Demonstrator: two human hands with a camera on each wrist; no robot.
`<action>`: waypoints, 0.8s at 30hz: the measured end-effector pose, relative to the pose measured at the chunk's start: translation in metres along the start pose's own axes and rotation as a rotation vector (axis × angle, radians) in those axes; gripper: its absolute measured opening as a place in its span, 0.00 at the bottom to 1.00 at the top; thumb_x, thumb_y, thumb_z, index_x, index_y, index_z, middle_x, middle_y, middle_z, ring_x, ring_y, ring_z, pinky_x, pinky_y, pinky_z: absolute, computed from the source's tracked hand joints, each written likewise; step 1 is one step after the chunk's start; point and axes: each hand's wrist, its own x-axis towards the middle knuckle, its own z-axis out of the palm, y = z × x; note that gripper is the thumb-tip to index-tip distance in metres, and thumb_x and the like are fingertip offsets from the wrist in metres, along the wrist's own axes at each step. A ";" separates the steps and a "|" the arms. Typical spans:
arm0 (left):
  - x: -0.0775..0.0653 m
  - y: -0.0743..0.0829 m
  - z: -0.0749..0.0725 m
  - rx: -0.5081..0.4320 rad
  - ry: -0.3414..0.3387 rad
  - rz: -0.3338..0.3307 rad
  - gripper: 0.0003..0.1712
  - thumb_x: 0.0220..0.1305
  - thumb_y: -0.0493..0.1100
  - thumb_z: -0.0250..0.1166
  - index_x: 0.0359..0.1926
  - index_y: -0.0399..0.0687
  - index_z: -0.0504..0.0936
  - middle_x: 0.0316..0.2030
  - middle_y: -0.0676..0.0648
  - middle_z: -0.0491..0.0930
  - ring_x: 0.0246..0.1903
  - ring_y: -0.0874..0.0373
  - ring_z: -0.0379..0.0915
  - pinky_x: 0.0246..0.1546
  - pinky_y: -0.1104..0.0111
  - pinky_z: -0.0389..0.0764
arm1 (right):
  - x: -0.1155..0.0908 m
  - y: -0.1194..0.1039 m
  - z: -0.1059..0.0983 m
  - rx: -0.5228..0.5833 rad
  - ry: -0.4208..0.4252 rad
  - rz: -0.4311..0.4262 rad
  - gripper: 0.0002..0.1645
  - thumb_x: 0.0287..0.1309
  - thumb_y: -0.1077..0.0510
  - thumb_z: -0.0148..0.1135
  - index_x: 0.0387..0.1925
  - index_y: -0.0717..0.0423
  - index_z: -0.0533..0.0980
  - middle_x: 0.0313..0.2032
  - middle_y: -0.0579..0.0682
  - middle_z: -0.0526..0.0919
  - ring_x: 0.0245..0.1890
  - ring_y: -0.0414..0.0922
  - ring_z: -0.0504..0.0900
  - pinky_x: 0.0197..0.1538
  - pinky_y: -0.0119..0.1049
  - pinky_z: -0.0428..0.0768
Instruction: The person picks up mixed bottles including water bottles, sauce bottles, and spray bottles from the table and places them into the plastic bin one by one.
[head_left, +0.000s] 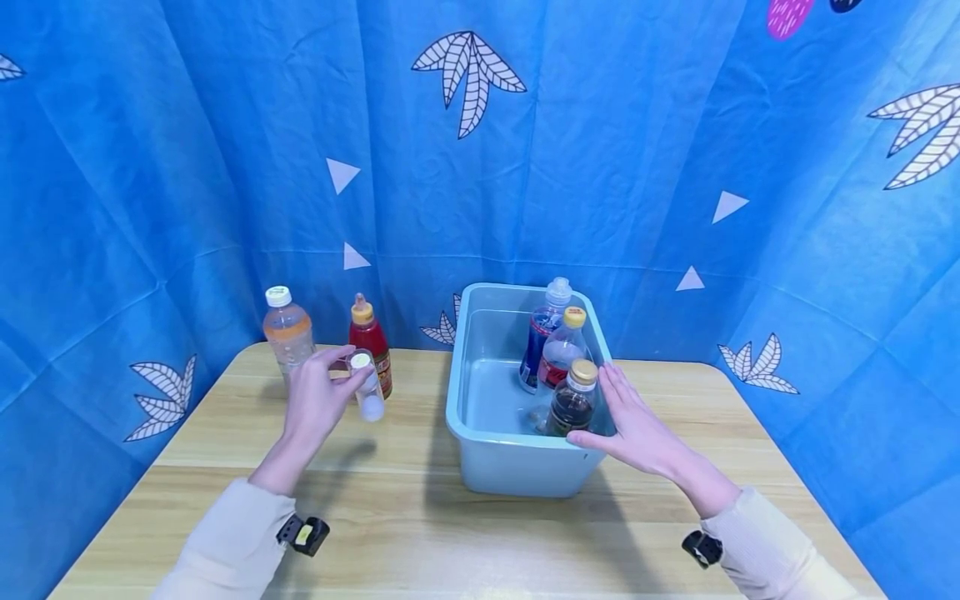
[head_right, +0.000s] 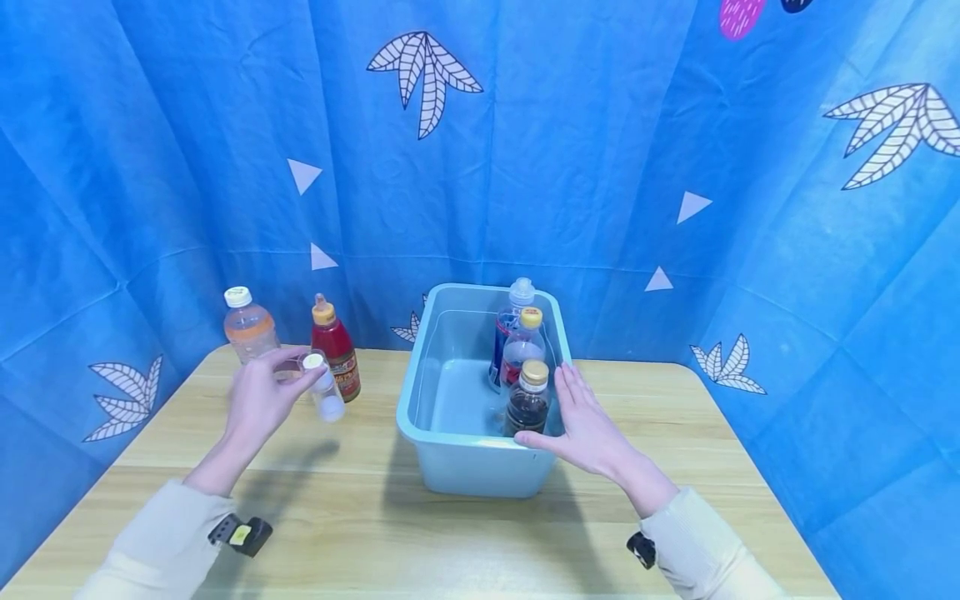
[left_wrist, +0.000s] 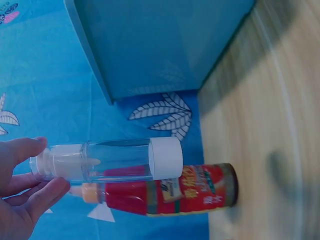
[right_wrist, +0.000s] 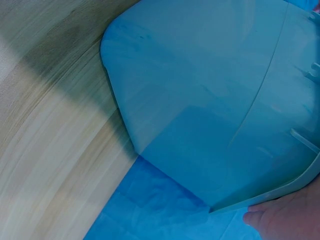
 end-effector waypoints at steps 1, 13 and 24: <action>0.001 0.002 0.000 0.000 -0.007 -0.003 0.22 0.49 0.38 0.68 0.45 0.29 0.76 0.38 0.33 0.78 0.35 0.44 0.76 0.29 0.60 0.79 | 0.000 0.000 0.000 -0.001 -0.001 -0.001 0.63 0.44 0.29 0.55 0.66 0.63 0.40 0.67 0.59 0.37 0.66 0.56 0.37 0.61 0.55 0.47; 0.012 0.033 -0.004 -0.015 -0.058 0.002 0.22 0.51 0.39 0.66 0.46 0.31 0.76 0.38 0.36 0.77 0.33 0.47 0.73 0.30 0.61 0.79 | 0.002 0.001 0.000 0.001 -0.008 0.004 0.63 0.44 0.29 0.55 0.67 0.62 0.39 0.67 0.58 0.37 0.66 0.56 0.36 0.61 0.56 0.46; 0.021 0.060 -0.007 -0.010 -0.056 0.065 0.22 0.51 0.41 0.67 0.46 0.33 0.77 0.41 0.36 0.77 0.38 0.46 0.75 0.32 0.60 0.78 | 0.003 0.002 0.001 -0.005 -0.004 0.002 0.63 0.44 0.29 0.55 0.67 0.62 0.39 0.67 0.59 0.37 0.66 0.55 0.36 0.61 0.56 0.47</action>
